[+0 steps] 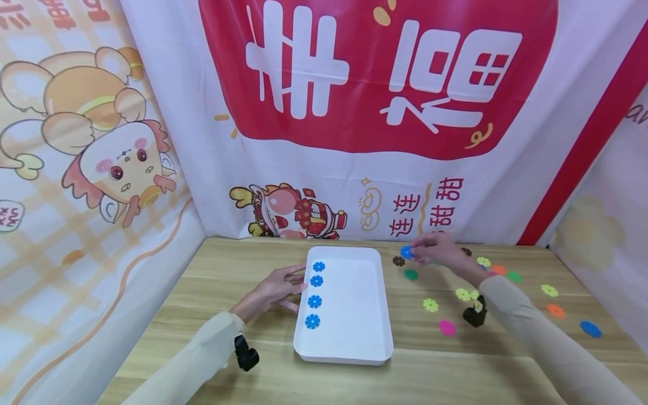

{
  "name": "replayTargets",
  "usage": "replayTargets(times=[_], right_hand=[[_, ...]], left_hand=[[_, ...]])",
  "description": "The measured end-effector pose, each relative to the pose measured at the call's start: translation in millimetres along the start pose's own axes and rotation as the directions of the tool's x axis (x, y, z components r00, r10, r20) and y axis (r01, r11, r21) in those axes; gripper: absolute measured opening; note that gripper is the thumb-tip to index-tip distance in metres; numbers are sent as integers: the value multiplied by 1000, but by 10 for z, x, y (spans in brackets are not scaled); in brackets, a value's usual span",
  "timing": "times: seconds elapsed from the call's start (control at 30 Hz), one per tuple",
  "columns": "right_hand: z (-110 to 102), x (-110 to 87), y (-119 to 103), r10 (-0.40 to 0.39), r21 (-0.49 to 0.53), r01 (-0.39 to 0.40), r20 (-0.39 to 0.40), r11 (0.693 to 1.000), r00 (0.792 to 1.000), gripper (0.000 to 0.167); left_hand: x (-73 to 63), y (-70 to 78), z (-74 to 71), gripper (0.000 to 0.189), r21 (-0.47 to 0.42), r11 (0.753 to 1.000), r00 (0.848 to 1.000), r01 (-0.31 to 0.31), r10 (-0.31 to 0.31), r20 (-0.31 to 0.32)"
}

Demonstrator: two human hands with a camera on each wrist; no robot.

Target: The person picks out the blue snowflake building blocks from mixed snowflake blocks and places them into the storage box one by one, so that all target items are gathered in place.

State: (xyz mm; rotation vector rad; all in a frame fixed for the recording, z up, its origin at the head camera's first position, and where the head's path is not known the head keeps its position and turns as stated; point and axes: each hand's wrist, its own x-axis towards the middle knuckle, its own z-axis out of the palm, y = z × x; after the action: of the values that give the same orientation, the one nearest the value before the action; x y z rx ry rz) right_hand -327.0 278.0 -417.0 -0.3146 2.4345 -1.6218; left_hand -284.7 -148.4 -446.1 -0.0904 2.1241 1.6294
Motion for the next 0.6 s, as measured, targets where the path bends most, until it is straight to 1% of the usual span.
replayTargets(times=[0.1,0.2,0.3,0.4,0.47,0.6], right_hand=[[239,29,-147,-4,64,-1,72,998,997,32],[498,30,-277,1,94,-15,145,995,989,29],[749,0,-349,27,91,-46,207,995,978,25],[964,-36,-396,55,64,-74,258,995,964,22],[1084,-57,-437,61,62,-82,289,995,955,20],[1282,-46,-520,101,28,-117,330,993,939,16]], left_hand=[[-10,10,-2,63,-1,1000,1000,-8,8,0],[-27,23,-11,63,2,1000,1000,-21,21,6],[-50,40,-22,64,15,1000,1000,-23,23,16],[-60,50,-32,65,29,999,999,-16,15,31],[-54,51,-33,66,26,1000,999,-10,9,34],[-32,55,-28,66,-2,1000,1000,0,0,29]])
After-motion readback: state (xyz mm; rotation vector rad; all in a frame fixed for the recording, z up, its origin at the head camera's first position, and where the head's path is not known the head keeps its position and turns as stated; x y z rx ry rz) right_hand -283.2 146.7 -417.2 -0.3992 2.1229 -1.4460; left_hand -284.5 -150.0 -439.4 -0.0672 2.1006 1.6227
